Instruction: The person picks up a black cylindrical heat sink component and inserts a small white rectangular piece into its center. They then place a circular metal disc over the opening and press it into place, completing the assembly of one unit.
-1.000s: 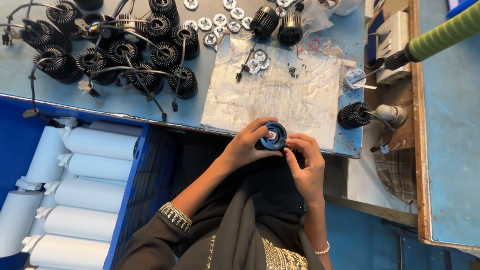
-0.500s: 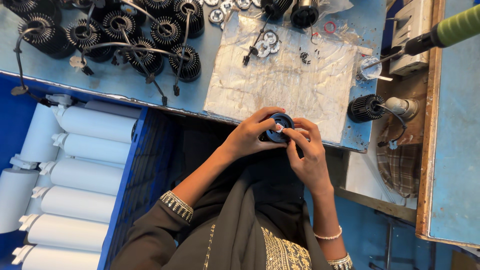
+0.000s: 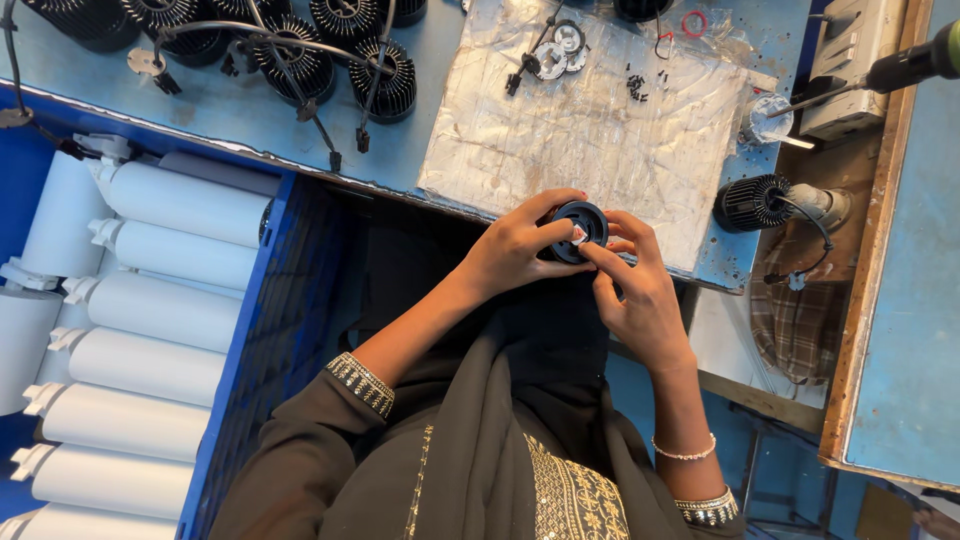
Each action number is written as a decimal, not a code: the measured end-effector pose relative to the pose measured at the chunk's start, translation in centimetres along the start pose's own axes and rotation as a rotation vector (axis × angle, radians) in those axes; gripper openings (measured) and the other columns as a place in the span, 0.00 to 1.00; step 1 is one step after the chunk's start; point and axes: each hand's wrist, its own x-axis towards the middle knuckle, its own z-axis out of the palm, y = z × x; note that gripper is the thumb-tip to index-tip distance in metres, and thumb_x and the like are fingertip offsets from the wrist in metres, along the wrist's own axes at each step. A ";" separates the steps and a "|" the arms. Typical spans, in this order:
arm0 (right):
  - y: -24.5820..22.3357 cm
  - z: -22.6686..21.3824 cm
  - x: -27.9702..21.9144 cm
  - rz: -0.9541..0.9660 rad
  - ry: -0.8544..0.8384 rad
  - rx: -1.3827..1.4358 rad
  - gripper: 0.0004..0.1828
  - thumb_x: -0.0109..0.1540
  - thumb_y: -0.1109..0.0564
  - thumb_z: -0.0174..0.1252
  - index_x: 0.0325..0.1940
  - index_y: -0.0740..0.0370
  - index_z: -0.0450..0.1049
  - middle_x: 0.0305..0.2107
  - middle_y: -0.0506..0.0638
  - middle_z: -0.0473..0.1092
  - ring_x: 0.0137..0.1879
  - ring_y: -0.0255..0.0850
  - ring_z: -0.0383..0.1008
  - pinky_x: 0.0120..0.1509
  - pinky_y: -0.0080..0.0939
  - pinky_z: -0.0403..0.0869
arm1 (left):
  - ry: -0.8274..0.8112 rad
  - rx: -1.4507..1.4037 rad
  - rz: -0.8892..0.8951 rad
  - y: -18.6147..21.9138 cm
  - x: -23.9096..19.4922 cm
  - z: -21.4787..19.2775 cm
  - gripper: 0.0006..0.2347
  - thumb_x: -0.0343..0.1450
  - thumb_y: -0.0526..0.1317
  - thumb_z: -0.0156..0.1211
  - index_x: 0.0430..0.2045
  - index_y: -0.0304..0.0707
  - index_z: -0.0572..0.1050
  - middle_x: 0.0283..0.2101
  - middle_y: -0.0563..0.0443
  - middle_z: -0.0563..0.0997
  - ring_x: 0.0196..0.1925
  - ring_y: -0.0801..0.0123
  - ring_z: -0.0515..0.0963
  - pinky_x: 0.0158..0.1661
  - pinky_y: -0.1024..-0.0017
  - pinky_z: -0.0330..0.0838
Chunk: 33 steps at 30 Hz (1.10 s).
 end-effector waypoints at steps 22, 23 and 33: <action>-0.2 0.0 0.2 0.059 0.051 0.001 0.17 0.59 0.66 0.61 0.52 0.59 0.78 0.60 0.55 0.68 0.60 0.49 0.76 0.57 0.46 0.77 | -0.032 -0.057 0.024 -0.8 -0.4 -0.3 0.19 0.65 0.41 0.78 0.46 0.41 0.76 0.67 0.45 0.67 0.65 0.53 0.76 0.63 0.61 0.76; -0.3 0.0 0.2 0.062 0.051 -0.002 0.17 0.59 0.66 0.61 0.52 0.59 0.78 0.59 0.55 0.68 0.59 0.49 0.76 0.57 0.46 0.77 | -0.045 -0.068 0.022 -0.9 -0.4 -0.3 0.19 0.65 0.41 0.78 0.46 0.42 0.76 0.67 0.45 0.67 0.65 0.53 0.76 0.63 0.62 0.76; -0.7 -0.1 0.3 0.035 0.053 -0.060 0.13 0.59 0.64 0.62 0.49 0.61 0.79 0.60 0.57 0.69 0.57 0.49 0.77 0.55 0.45 0.78 | -0.039 -0.058 0.046 -1.0 -0.7 -0.2 0.18 0.65 0.41 0.78 0.45 0.42 0.78 0.66 0.44 0.68 0.65 0.52 0.76 0.63 0.62 0.76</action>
